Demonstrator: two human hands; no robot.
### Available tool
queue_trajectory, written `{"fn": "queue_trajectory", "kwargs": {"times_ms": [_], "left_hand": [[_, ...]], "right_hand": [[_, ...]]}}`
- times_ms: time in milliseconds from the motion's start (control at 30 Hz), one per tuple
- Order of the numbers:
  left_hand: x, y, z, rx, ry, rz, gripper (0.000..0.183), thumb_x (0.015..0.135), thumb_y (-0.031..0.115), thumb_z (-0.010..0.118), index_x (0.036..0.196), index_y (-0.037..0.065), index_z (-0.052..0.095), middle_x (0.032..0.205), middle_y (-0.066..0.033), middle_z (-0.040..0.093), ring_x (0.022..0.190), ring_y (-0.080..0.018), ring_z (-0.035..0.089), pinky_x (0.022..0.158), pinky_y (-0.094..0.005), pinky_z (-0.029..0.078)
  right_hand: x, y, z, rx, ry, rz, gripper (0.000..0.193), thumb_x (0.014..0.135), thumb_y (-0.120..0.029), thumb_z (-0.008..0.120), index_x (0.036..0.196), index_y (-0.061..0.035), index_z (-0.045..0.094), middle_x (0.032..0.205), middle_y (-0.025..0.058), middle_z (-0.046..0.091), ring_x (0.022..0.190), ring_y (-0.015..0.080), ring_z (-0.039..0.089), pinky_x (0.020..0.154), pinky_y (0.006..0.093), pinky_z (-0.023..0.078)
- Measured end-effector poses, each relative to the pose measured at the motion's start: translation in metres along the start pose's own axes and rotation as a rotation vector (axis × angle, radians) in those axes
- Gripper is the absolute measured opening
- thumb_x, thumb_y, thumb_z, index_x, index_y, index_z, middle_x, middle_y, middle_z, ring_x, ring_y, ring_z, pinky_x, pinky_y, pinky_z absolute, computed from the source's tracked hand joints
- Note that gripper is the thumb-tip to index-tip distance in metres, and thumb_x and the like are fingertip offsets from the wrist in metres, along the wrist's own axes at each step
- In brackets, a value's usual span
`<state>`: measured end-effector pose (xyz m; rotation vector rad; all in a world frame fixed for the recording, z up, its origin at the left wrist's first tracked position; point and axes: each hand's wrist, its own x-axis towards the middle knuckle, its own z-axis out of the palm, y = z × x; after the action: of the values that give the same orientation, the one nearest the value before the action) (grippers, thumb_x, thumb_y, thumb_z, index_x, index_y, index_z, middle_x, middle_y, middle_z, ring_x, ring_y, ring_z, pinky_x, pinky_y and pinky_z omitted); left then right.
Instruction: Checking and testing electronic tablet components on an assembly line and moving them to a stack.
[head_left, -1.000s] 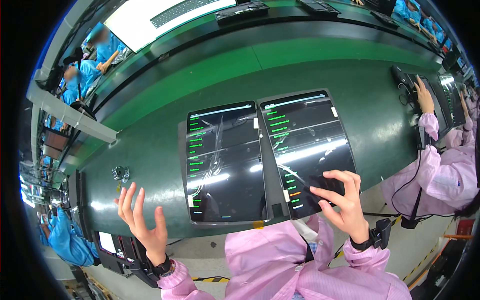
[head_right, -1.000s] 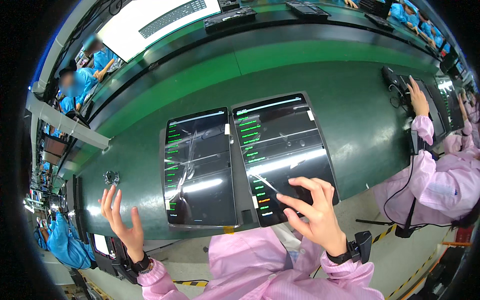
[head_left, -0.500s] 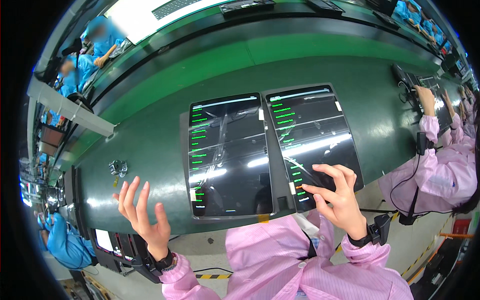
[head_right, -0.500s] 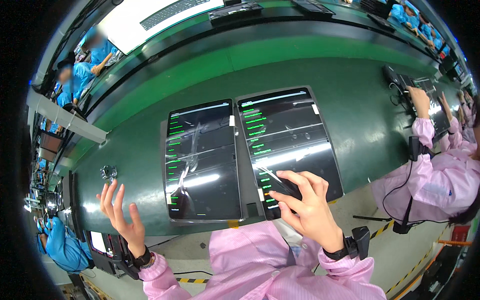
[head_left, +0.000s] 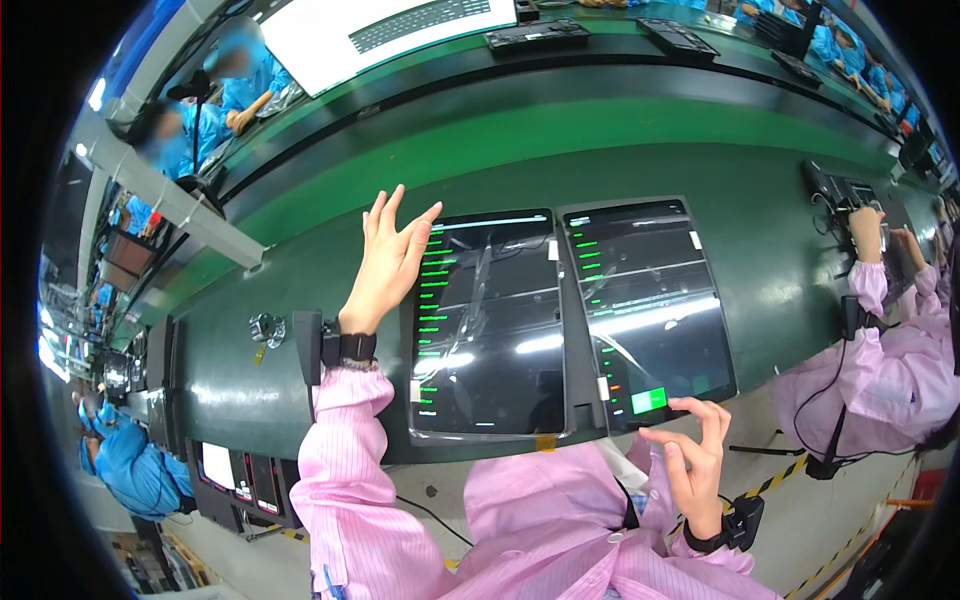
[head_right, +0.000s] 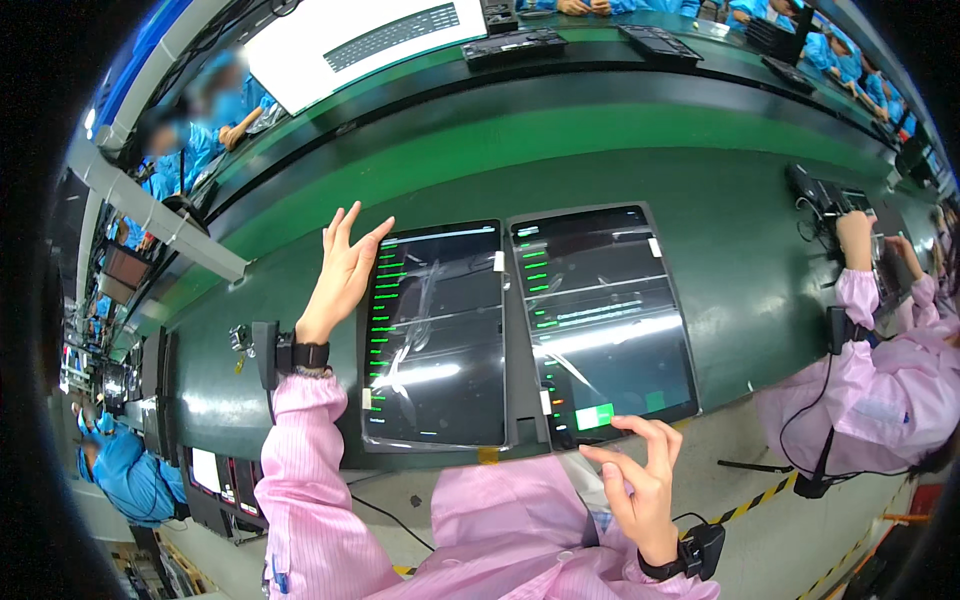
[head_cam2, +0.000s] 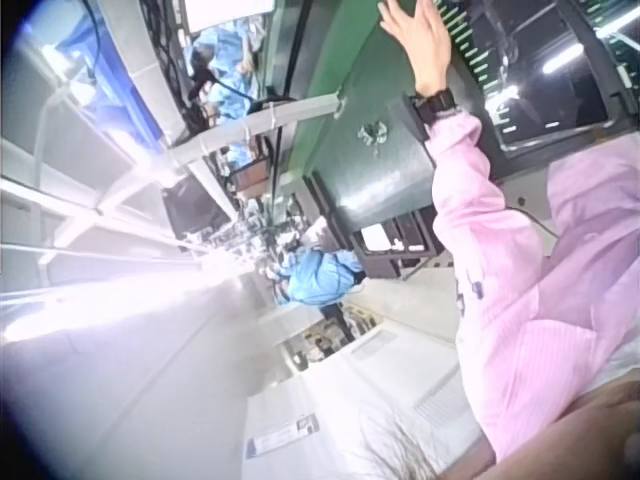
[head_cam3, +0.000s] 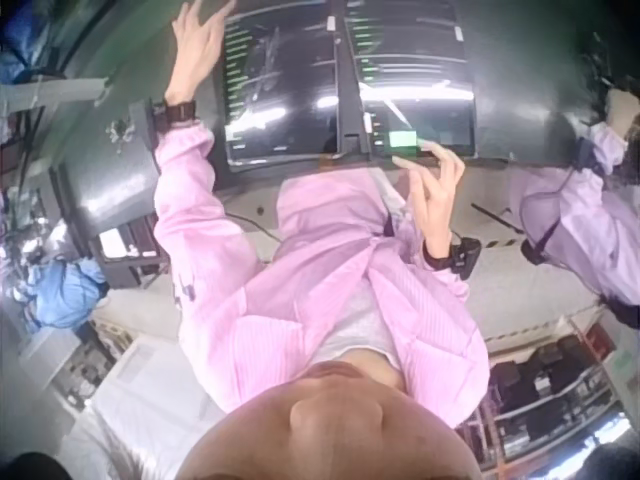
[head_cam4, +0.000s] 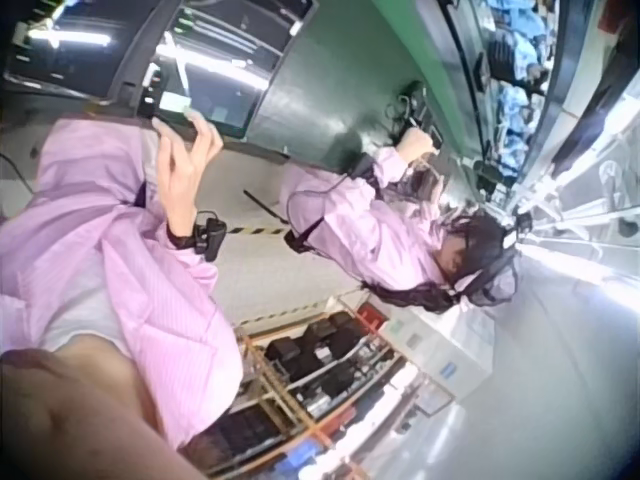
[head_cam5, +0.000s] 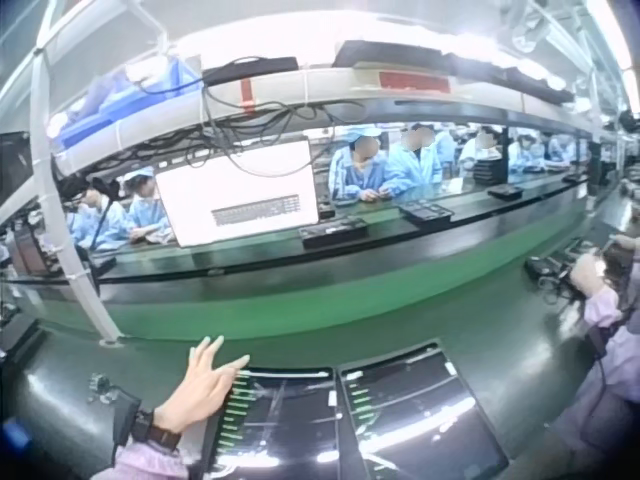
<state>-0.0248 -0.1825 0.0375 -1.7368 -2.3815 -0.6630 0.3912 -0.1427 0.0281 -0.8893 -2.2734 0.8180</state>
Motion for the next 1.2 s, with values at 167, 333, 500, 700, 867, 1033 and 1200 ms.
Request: {"fn": "queue_trajectory", "kwargs": {"times_ms": [167,333,500,700,867,1033,1200], "left_hand": [[-0.004,0.012,-0.01,-0.044,-0.202,0.096,0.043,0.099,0.031,0.031,0.106,0.012,0.069,0.143,-0.0126,0.033,0.137,-0.0332,0.019,0.113,-0.0491,0.007],[-0.022,0.023,-0.036,-0.211,-0.176,0.163,0.056,0.099,0.037,0.025,0.094,0.009,0.073,0.137,-0.0095,0.042,0.135,-0.0302,0.024,0.113,-0.048,0.006],[-0.013,0.026,-0.036,-0.205,-0.045,0.139,0.048,0.099,0.038,0.029,0.106,0.01,0.068,0.136,-0.0122,0.042,0.134,-0.0323,0.026,0.113,-0.05,0.008],[-0.015,0.03,-0.036,-0.155,-0.057,0.164,0.044,0.098,0.034,0.032,0.109,0.01,0.067,0.136,-0.0133,0.041,0.133,-0.0339,0.026,0.112,-0.0508,0.009],[-0.033,0.022,-0.048,-0.095,-0.082,0.11,0.053,0.099,0.039,0.024,0.108,0.01,0.067,0.139,-0.0136,0.04,0.135,-0.0334,0.024,0.112,-0.0504,0.007],[-0.05,0.016,-0.057,-0.092,-0.057,0.12,0.041,0.097,0.03,0.033,0.11,0.01,0.066,0.14,-0.014,0.039,0.134,-0.0349,0.025,0.111,-0.052,0.009],[-0.028,0.035,-0.04,-0.129,-0.076,0.207,0.048,0.098,0.036,0.026,0.113,0.011,0.065,0.142,-0.0138,0.036,0.135,-0.0344,0.023,0.112,-0.0513,0.006]], "right_hand": [[0.001,0.013,-0.031,-0.105,0.132,0.11,0.023,0.08,-0.017,0.053,0.086,-0.0093,0.074,0.112,0.0115,0.054,0.107,0.0294,0.04,0.094,0.0416,0.031],[0.072,0.019,-0.063,-0.223,0.146,-0.157,0.023,0.08,-0.014,0.053,0.09,-0.0079,0.072,0.114,0.0123,0.054,0.108,0.0291,0.042,0.094,0.0407,0.032],[0.19,0.021,-0.033,-0.197,0.03,-0.494,0.021,0.088,-0.018,0.054,0.098,-0.0065,0.068,0.117,0.0107,0.052,0.113,0.0277,0.042,0.097,0.0387,0.03],[0.254,0.047,0.029,-0.316,-0.196,-0.621,0.027,0.091,-0.024,0.051,0.106,-0.007,0.066,0.125,0.0097,0.047,0.118,0.0272,0.038,0.097,0.0403,0.031],[0.238,0.049,0.021,-0.274,-0.272,-0.604,0.024,0.089,-0.022,0.053,0.1,-0.0081,0.069,0.124,0.008,0.049,0.12,0.0271,0.037,0.1,0.0406,0.029],[0.21,0.04,-0.003,-0.268,-0.407,-0.63,0.021,0.088,-0.022,0.055,0.093,-0.007,0.07,0.123,0.0059,0.05,0.119,0.0269,0.038,0.1,0.0397,0.029],[0.232,0.045,0.029,-0.235,-0.189,-0.594,0.023,0.091,-0.022,0.051,0.101,-0.0077,0.067,0.125,0.0092,0.048,0.119,0.0274,0.037,0.098,0.0407,0.03]]}}
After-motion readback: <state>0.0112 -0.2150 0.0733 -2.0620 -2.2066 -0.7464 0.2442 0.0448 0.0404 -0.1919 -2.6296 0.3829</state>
